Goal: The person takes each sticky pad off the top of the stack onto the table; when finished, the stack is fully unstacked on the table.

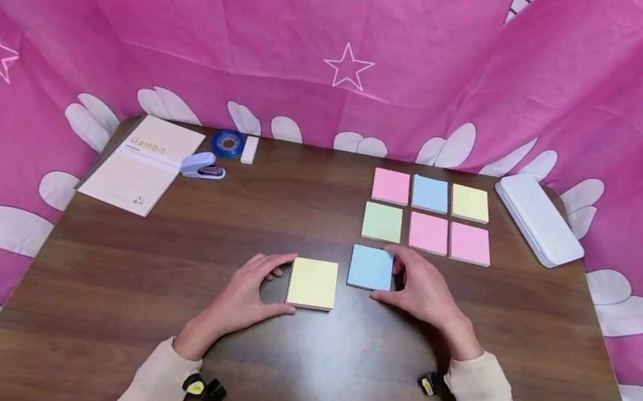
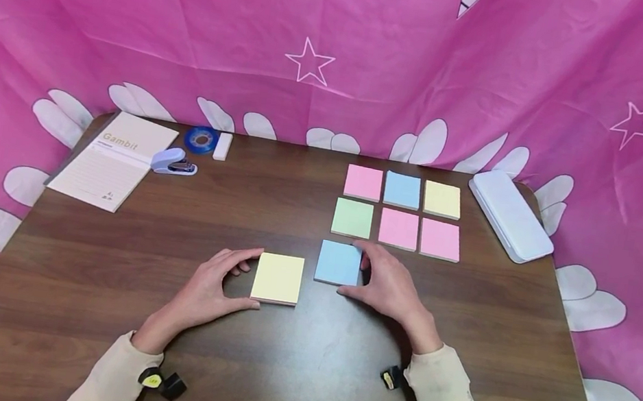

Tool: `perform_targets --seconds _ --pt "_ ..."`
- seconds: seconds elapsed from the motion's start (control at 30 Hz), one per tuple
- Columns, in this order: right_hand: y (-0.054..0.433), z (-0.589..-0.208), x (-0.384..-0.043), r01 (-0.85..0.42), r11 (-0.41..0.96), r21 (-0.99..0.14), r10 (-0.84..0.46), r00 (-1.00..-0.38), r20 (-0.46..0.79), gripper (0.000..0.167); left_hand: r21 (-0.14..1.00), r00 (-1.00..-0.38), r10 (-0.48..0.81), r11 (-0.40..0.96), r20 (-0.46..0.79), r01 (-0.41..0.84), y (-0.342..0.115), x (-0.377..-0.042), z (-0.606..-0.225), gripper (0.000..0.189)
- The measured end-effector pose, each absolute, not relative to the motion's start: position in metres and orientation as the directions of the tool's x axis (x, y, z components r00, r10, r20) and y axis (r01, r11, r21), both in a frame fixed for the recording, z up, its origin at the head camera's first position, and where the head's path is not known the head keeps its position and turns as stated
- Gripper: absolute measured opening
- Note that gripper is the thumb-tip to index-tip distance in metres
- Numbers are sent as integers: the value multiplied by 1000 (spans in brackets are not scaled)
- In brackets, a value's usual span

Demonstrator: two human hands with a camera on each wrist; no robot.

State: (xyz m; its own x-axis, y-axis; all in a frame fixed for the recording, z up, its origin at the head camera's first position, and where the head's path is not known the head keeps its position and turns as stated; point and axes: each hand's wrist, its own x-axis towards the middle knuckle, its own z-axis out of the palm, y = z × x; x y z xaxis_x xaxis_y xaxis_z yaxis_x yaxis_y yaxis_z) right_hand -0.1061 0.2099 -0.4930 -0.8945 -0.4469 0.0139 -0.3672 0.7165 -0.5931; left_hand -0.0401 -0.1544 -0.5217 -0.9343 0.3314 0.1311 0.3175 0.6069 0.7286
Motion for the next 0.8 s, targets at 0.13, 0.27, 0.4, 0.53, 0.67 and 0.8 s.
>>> perform_targets --seconds 0.13,0.27,0.4,0.53,0.67,0.8 --pt "211 -493 -107 -355 707 -612 -442 -897 11 87 729 -934 333 606 131 318 -155 -40 -522 96" --pt "212 -493 -108 -353 699 -622 -442 -897 12 83 728 -933 335 605 134 322 -155 -40 -522 96" --pt "212 -493 -109 -357 695 -624 -448 -894 12 82 731 -932 336 601 136 323 -155 -41 -521 97" --pt "212 -492 -109 -358 691 -628 -456 -890 6 84 730 -932 336 602 136 323 -155 -41 -522 96" --pt "213 -489 -109 -362 684 -633 -467 -884 2 89 731 -933 335 603 130 319 -155 -41 -523 95" --pt "208 -484 -105 -380 680 -626 -463 -886 35 84 731 -932 337 601 134 323 -155 -41 -522 96"
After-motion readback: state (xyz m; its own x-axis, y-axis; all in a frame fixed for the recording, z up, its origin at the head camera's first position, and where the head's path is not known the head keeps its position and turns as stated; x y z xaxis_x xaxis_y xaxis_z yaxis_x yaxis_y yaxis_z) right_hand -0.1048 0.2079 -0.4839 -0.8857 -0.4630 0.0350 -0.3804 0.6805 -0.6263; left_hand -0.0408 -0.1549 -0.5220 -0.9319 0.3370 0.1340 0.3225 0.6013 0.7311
